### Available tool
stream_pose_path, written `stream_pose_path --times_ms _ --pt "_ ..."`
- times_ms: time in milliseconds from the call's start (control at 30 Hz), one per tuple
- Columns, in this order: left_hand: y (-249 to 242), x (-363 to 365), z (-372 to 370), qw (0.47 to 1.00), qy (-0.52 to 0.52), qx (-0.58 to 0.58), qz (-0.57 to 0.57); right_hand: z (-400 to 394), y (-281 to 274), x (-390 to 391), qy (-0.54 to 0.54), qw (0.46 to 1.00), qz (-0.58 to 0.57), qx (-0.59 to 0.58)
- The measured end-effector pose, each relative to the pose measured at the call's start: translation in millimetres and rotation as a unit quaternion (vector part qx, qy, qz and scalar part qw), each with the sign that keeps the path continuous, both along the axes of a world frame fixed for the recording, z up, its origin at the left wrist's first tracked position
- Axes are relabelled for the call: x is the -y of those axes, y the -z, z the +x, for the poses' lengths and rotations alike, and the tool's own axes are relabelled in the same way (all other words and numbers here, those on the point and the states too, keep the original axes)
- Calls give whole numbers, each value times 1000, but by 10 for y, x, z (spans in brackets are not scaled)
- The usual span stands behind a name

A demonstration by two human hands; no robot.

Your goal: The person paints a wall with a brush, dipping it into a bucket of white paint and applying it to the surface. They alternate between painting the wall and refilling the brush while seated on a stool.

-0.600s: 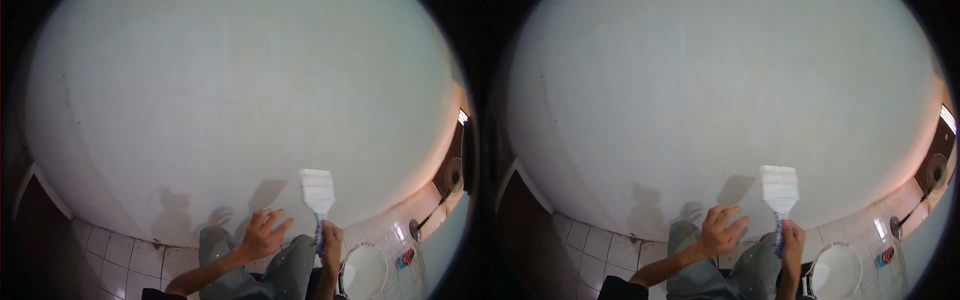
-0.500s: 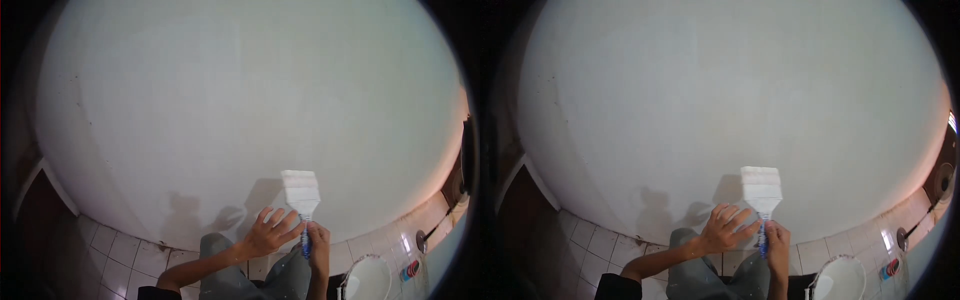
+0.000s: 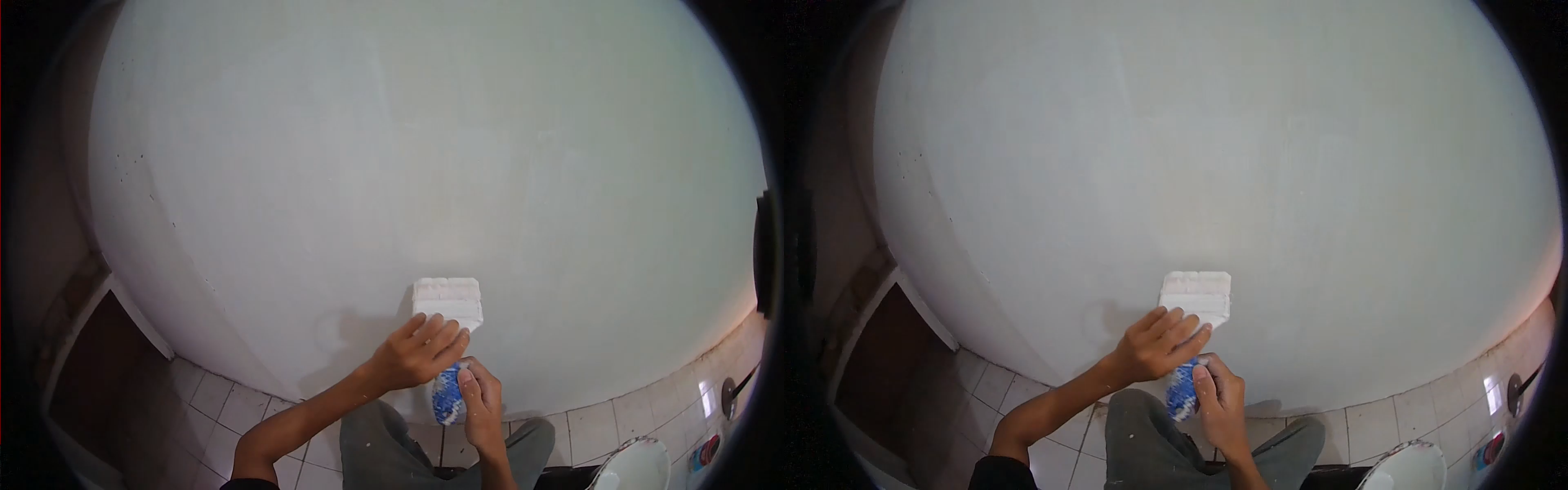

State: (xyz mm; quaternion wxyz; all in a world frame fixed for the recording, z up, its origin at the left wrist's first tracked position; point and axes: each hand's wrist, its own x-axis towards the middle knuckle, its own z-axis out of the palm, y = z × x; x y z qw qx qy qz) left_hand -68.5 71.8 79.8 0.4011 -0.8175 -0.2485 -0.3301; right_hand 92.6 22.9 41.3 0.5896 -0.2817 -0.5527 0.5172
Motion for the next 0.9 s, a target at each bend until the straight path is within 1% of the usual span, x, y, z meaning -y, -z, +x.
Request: stream_pose_path --times_ms 33,67,133,200,333,367,500,533,600,700,800,900 --pt "-57 0 0 1000 2 7 -17 47 -7 6 -6 1000 4 -11" --pt "-106 -22 -20 999 3 14 -33 99 83 -24 1 1000 -5 8" --pt "-148 -98 -68 998 3 37 -42 282 466 -123 15 998 -20 52" --pt "-188 -176 -135 998 1 53 -46 400 974 -297 9 993 -54 101" --pt "-447 -305 -250 996 12 72 -59 649 2319 -590 -16 979 -92 180" --pt "-556 -318 -255 994 18 81 -66 695 2544 -587 -17 977 -106 183" --pt "-1108 -413 -282 996 34 87 -6 845 3378 -536 -29 968 -186 169" --pt "-1262 -443 -287 996 36 81 18 895 3525 -568 -19 961 -146 234" --pt "-1609 -500 -320 995 44 64 60 898 3697 -625 3 932 -64 357" --pt "-2068 -543 -313 991 52 44 114 857 3523 -622 -3 943 -152 296" --pt "-2434 -612 -368 986 55 26 152 837 3797 -688 11 933 -69 353" --pt "-2756 -655 -441 981 77 17 177 839 3816 -691 -8 935 -68 349"
